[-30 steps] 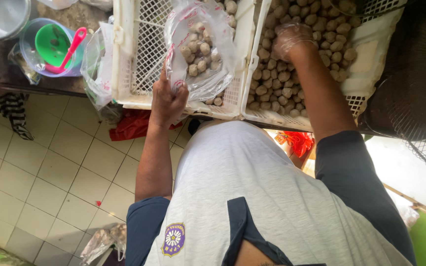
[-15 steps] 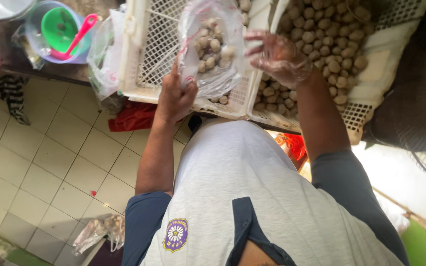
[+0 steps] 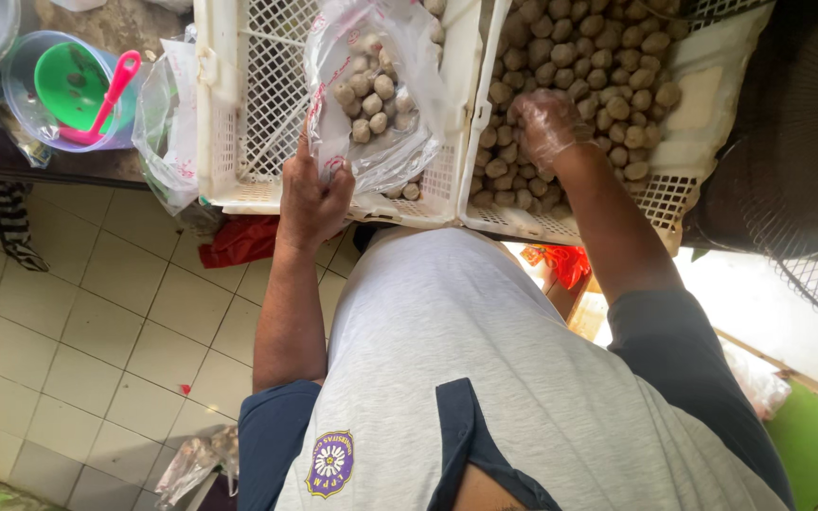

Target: The person picks small round meatballs from a white crate and places them into a plastic bag held open with the other hand. The person repeats this process, filling the bag with meatballs from the crate.

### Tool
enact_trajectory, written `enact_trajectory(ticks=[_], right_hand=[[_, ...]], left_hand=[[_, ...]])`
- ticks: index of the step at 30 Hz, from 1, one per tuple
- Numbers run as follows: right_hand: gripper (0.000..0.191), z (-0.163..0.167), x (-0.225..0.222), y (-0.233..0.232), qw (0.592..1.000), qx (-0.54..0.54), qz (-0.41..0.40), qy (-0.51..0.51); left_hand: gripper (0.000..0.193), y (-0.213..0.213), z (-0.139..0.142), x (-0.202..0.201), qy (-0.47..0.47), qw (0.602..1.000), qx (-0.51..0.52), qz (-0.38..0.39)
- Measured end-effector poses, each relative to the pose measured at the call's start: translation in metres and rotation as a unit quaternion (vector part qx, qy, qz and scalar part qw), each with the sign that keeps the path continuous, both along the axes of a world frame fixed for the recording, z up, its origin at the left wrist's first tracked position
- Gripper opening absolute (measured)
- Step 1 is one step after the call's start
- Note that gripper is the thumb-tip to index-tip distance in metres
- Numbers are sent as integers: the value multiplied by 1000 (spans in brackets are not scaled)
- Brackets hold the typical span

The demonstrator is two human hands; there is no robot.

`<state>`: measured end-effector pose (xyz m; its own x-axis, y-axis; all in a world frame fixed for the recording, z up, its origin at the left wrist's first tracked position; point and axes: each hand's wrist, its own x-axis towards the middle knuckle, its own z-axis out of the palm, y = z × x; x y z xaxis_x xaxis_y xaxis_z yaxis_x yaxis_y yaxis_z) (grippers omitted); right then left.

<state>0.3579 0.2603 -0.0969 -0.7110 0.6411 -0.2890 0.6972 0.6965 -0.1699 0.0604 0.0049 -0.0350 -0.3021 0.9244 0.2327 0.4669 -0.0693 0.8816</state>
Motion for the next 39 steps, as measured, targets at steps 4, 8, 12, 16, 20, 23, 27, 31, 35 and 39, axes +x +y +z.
enact_trajectory(ticks=[4,8,12,16,20,23,27,31,35,39], right_hand=[[24,10,10,10,979,-149,-130,55],[23,52,12,8,902,-343,-230,127],[24,89,-20,-21,741,-580,-124,314],[47,90,-58,-37,756,-524,-63,386],[28,71,-57,-1,841,-249,-70,476],[18,49,-47,33,892,-159,-137,400],[27,7,-42,15,971,-49,-1,235],[28,-9,-66,4,981,89,129,-112],[26,22,-49,16,982,-161,-83,50],[26,82,-23,3,876,-434,-109,182]], left_hand=[[75,2,-1,0,35,998,47,-15],[74,2,0,0,-2,1000,31,-1],[77,2,1,-2,17,999,33,4],[75,1,3,-2,10,999,32,0],[73,-2,8,1,-3,1000,18,-1],[73,-3,9,2,-7,999,32,1],[74,-1,5,-1,18,998,61,5],[75,1,2,-3,4,999,38,-3],[76,2,3,-2,8,997,72,-14],[73,0,6,-4,6,999,41,11]])
